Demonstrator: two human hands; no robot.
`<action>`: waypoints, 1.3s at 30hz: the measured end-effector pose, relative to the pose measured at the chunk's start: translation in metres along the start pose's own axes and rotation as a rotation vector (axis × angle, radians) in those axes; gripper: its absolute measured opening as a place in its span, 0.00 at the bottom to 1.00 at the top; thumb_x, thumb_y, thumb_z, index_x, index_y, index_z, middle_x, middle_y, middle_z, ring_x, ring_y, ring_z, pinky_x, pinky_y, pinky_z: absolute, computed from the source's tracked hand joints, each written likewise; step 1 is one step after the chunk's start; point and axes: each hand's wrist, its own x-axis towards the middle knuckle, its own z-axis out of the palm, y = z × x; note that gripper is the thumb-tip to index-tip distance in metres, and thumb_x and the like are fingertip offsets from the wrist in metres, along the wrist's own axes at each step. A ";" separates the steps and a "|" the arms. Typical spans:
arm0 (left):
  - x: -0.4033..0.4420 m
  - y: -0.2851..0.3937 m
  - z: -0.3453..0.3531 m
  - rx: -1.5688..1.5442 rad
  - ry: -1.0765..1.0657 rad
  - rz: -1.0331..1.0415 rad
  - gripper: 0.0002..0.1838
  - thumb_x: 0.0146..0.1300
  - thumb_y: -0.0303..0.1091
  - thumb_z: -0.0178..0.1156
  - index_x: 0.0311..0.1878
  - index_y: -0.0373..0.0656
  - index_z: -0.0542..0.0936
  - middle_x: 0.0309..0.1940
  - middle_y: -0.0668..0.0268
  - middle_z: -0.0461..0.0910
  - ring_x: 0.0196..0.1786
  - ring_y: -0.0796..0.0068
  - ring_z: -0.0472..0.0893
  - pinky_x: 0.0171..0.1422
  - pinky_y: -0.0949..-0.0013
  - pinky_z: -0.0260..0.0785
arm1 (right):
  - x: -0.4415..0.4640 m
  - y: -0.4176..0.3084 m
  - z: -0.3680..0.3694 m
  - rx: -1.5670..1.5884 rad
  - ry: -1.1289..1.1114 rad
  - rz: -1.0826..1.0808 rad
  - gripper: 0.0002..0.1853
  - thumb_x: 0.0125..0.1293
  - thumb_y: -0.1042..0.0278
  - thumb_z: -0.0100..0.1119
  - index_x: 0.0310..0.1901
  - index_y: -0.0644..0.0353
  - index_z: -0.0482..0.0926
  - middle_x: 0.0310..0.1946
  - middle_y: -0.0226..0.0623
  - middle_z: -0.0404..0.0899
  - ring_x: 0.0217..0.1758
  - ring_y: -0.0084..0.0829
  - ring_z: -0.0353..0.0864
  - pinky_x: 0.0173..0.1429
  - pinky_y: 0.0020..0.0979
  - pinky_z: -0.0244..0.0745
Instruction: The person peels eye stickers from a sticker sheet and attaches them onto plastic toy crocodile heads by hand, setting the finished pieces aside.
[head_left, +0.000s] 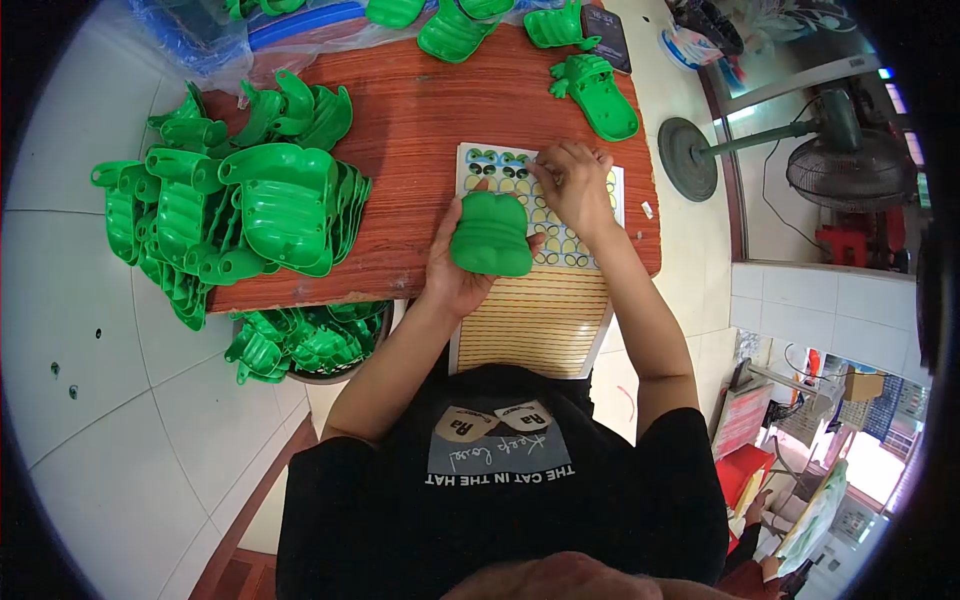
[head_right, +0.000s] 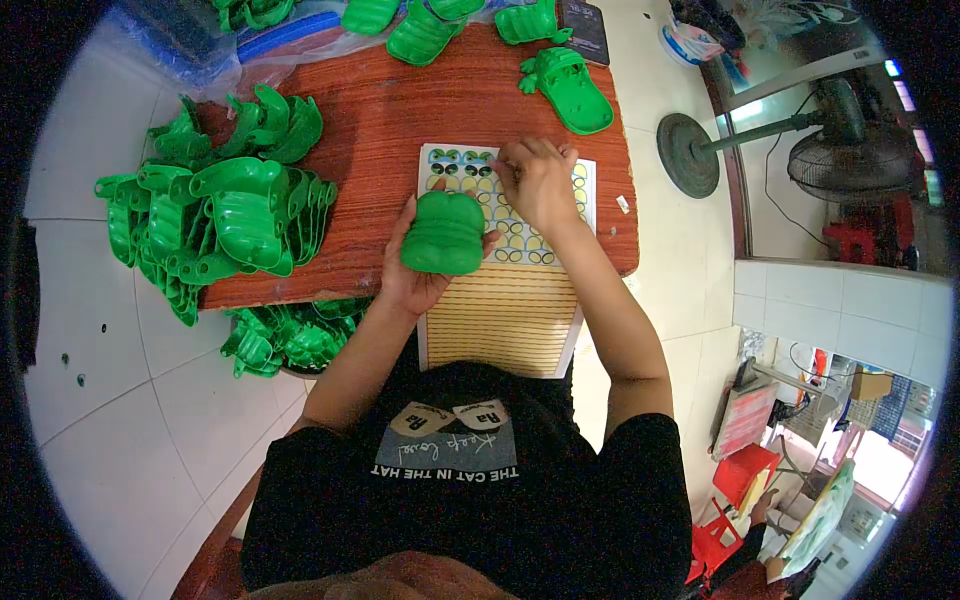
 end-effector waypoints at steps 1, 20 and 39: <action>0.000 0.000 0.000 0.000 -0.004 0.001 0.27 0.70 0.55 0.44 0.67 0.54 0.61 0.58 0.56 0.71 0.58 0.50 0.74 0.64 0.41 0.66 | 0.000 -0.001 0.000 0.012 -0.004 0.038 0.05 0.55 0.66 0.65 0.29 0.54 0.78 0.30 0.33 0.77 0.40 0.37 0.76 0.47 0.43 0.56; -0.002 -0.002 0.000 0.086 -0.016 0.020 0.28 0.71 0.56 0.40 0.69 0.54 0.59 0.59 0.56 0.70 0.58 0.43 0.74 0.63 0.46 0.70 | -0.011 -0.033 -0.019 0.273 0.237 0.145 0.11 0.49 0.68 0.73 0.26 0.58 0.77 0.27 0.33 0.78 0.30 0.33 0.76 0.39 0.35 0.63; -0.001 0.001 0.001 0.065 0.053 0.029 0.29 0.71 0.56 0.41 0.69 0.51 0.59 0.61 0.57 0.70 0.56 0.45 0.76 0.60 0.51 0.73 | -0.072 -0.085 -0.041 0.884 0.086 0.397 0.12 0.51 0.73 0.73 0.32 0.59 0.75 0.32 0.33 0.77 0.31 0.22 0.76 0.38 0.23 0.68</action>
